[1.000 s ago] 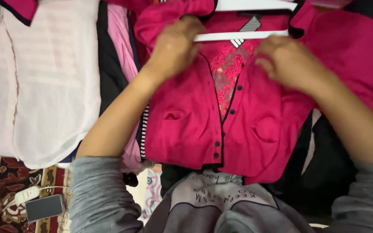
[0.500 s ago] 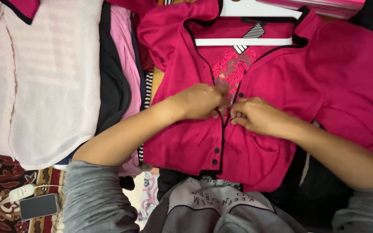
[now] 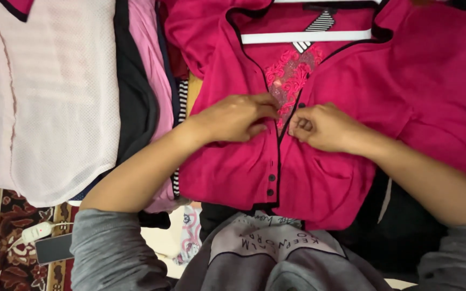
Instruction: The person buttons a pink blouse on a hanger, folds it, and places it aside. They then pick up a white blouse, button it, place it on a hanger, and begin folding it.
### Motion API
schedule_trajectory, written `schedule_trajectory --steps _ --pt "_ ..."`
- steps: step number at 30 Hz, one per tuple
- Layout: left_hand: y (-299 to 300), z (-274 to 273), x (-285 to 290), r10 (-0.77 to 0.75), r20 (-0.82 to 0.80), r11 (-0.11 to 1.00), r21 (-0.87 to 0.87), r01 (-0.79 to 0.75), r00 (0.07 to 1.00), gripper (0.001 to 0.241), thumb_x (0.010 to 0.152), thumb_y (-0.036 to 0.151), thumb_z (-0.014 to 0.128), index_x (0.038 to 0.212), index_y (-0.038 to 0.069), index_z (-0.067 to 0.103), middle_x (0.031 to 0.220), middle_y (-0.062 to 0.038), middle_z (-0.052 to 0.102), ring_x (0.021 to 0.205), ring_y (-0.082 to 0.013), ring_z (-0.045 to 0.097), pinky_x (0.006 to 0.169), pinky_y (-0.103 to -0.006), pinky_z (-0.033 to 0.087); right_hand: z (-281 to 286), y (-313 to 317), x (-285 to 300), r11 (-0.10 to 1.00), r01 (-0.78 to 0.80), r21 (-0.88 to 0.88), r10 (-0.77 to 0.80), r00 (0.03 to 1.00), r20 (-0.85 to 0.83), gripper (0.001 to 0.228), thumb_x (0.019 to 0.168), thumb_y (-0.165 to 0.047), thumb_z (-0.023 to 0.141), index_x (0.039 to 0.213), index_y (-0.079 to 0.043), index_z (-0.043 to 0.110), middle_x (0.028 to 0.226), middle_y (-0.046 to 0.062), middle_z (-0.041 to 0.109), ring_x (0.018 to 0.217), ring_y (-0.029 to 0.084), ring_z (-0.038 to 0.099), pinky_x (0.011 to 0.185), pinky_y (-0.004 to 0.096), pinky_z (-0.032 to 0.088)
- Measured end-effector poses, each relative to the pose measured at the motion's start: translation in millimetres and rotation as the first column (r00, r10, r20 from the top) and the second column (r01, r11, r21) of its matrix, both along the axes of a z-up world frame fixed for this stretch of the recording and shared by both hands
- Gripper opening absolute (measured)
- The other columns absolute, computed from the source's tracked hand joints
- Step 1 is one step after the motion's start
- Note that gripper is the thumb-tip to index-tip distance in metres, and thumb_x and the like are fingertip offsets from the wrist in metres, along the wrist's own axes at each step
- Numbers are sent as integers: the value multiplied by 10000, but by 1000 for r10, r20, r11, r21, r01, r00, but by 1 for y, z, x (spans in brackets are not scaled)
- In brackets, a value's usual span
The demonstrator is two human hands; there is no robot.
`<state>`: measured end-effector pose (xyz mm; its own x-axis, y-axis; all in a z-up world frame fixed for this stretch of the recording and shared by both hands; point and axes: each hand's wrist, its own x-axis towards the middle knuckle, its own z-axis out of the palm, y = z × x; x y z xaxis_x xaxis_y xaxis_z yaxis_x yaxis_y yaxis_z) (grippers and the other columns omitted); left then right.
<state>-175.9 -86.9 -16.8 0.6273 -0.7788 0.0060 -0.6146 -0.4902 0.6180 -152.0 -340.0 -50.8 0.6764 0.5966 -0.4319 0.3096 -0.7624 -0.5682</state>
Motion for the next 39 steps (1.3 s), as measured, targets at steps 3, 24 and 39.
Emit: schedule_trajectory --steps 3,24,39 --pt "-6 -17 -2 -40 78 999 33 37 996 325 893 153 677 1203 54 673 1247 -165 641 1068 -459 673 929 -586 537 10 5 0 999 35 1 -35 998 -59 161 862 -209 699 995 -134 750 780 56 803 821 229 792 753 413 595" --pt "-10 -37 -8 93 356 984 -178 -30 930 189 1031 180 549 1153 41 589 1060 -161 576 962 -420 689 775 -489 608 -23 2 0 700 587 407 -318 766 -558 232 920 40 577 1122 108 669 895 200 744 710 236 751 616 332 667" --pt "-25 -52 -16 512 -255 778 -267 -569 820 120 875 208 726 973 156 771 821 -56 789 773 -239 784 652 -349 612 -14 8 -9 563 702 436 -364 684 -632 161 916 78 632 1062 137 667 826 235 727 683 276 755 638 390 681"
